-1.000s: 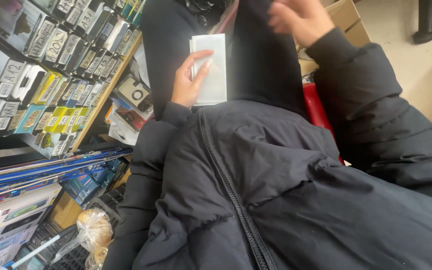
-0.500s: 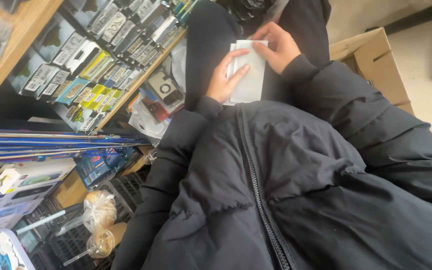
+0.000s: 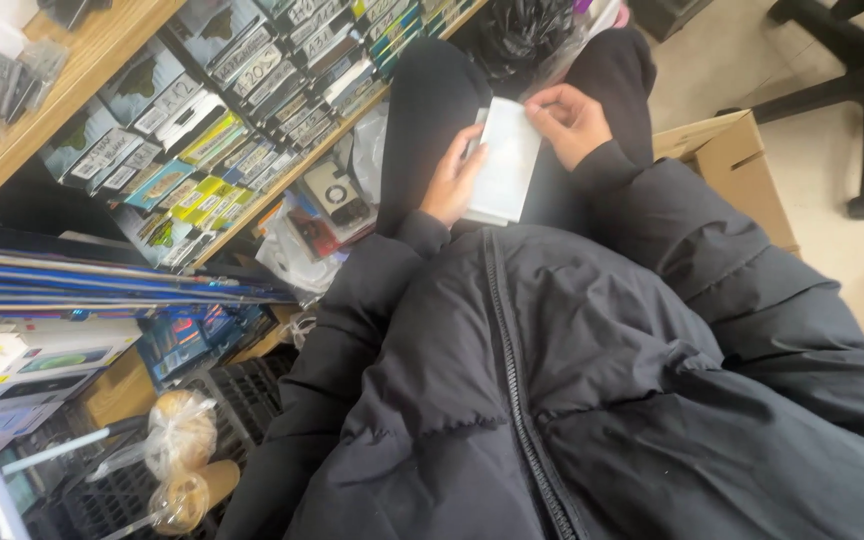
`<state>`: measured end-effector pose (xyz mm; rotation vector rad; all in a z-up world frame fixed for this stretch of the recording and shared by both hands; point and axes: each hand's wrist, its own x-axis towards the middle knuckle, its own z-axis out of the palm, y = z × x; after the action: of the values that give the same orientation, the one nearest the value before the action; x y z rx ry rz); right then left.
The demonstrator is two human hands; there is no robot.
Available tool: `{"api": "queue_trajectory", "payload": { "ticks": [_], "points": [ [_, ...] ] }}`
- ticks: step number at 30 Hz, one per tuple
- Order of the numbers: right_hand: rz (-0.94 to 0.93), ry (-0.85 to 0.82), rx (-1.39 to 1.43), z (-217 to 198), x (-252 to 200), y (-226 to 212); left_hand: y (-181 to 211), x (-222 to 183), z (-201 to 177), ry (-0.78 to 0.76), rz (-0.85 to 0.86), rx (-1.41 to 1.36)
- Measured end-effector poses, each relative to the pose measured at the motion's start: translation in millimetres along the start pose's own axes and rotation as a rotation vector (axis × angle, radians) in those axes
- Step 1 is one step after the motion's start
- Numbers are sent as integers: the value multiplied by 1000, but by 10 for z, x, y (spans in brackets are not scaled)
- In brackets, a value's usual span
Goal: Checking and sorting various mobile phone components and accessories from storage boxes.
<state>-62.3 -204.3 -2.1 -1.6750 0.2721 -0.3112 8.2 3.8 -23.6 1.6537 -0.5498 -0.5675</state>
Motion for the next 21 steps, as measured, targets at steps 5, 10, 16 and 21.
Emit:
{"api": "queue_trajectory", "payload": {
  "ticks": [5,10,16,21],
  "points": [
    [13,35,-110,-6,226,292,-234,128,-8,5,112,73],
    [147,63,-41,-23,294,426,-13,52,33,8,89,133],
    [277,-7,41,6,58,-157,173,-72,13,0,11,142],
    [287,-82,88,-13,107,-39,285,-121,46,11,-7,179]
  ]
}}
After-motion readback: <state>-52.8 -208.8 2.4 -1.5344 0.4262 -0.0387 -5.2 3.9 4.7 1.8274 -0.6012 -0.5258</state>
